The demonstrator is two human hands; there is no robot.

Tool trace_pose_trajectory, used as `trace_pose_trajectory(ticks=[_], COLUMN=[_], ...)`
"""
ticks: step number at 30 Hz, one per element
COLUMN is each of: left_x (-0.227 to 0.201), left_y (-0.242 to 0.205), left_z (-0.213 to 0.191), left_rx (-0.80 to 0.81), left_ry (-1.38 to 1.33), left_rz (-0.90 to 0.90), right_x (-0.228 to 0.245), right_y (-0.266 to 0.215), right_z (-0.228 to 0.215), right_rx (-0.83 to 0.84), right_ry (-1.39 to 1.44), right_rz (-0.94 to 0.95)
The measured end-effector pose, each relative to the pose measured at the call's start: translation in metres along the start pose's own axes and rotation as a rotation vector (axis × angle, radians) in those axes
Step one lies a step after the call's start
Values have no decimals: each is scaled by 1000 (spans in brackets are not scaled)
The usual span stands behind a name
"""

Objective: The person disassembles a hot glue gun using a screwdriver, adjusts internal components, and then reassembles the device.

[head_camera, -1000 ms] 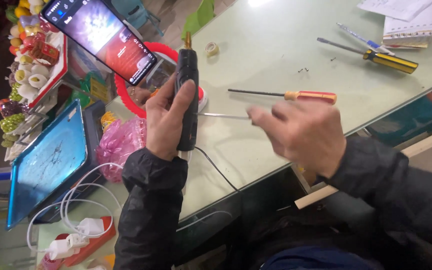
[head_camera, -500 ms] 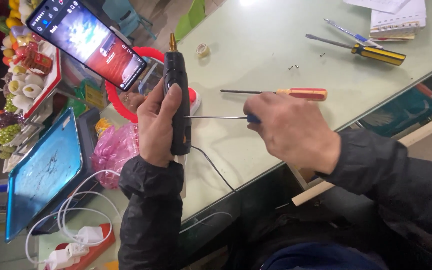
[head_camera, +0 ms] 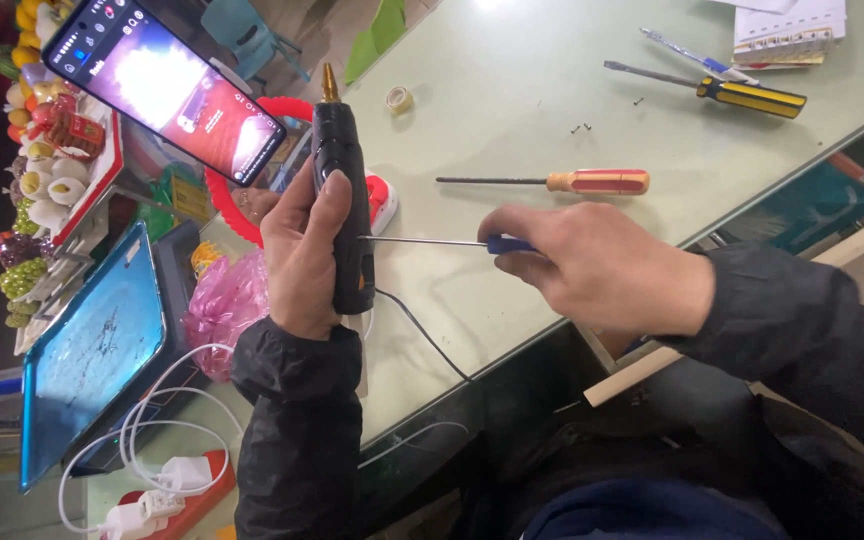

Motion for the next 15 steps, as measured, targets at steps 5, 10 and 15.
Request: trace_pose_trajectory(ticks=[5, 10, 15], left_x=[0, 1, 4], left_y=[0, -2, -3], left_z=[-5, -15, -28], left_rx=[10, -27, -28], left_ry=[-38, -125, -247], left_rz=[48, -29, -39], right_x=[-4, 17, 16], right_y=[-4, -8, -17], right_z=[13, -7, -17], right_rx=[-317, -114, -64], right_ry=[-234, 72, 243], right_rz=[-297, -196, 6])
Point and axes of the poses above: each hand's wrist, its own y-axis towards the middle knuckle, its own z-axis out of the palm, x = y × z, the point moved 1 cm from there along y, towards the middle knuckle, and after that the axes turned 7 degrees about x, right-handed, at the moved point
